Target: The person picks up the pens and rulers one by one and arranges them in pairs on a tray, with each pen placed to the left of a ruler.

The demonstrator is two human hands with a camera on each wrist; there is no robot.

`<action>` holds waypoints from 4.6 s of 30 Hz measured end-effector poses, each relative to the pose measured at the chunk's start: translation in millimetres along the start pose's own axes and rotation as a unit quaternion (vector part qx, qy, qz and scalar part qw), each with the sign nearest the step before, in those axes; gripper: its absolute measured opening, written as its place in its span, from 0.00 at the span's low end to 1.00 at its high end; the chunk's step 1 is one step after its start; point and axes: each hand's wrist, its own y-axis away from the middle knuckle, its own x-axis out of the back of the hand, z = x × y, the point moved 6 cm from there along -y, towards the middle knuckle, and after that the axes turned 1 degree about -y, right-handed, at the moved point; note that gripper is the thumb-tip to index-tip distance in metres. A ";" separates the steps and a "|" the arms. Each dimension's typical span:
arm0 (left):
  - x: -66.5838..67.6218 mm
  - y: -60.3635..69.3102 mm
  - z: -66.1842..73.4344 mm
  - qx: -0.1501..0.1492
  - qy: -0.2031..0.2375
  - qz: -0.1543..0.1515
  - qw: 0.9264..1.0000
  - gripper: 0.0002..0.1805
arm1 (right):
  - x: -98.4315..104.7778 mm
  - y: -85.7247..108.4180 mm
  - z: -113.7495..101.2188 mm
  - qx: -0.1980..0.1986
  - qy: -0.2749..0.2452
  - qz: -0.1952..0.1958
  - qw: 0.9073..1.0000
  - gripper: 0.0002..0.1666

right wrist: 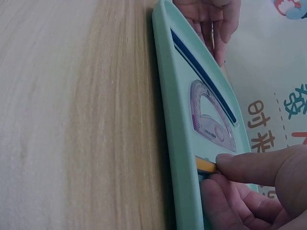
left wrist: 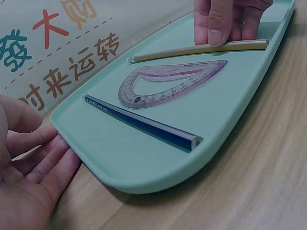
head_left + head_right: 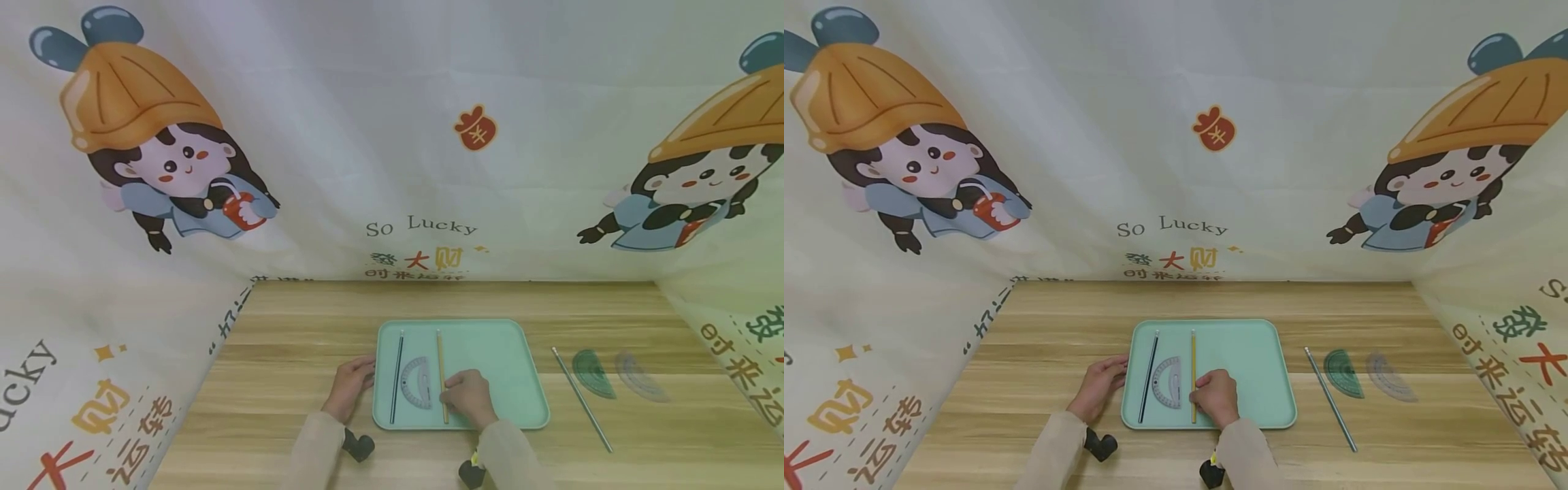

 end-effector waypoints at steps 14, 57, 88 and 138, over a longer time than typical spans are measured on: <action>-1.3 2.9 3.7 -0.006 -0.005 0.002 1.000 0.20 | 7.2 -1.6 3.1 -0.001 0.002 0.004 1.000 0.16; -0.4 2.0 0.6 -0.001 0.003 -0.006 1.000 0.20 | 76.0 8.0 37.2 0.020 0.001 0.006 1.000 0.17; 0.0 2.9 1.6 0.003 0.004 0.007 1.000 0.20 | 136.3 10.1 66.6 0.003 -0.073 -0.025 0.997 0.26; 2.0 4.3 3.7 -0.005 0.008 -0.008 1.000 0.20 | 224.2 -24.6 109.9 -0.074 -0.097 0.158 0.980 0.32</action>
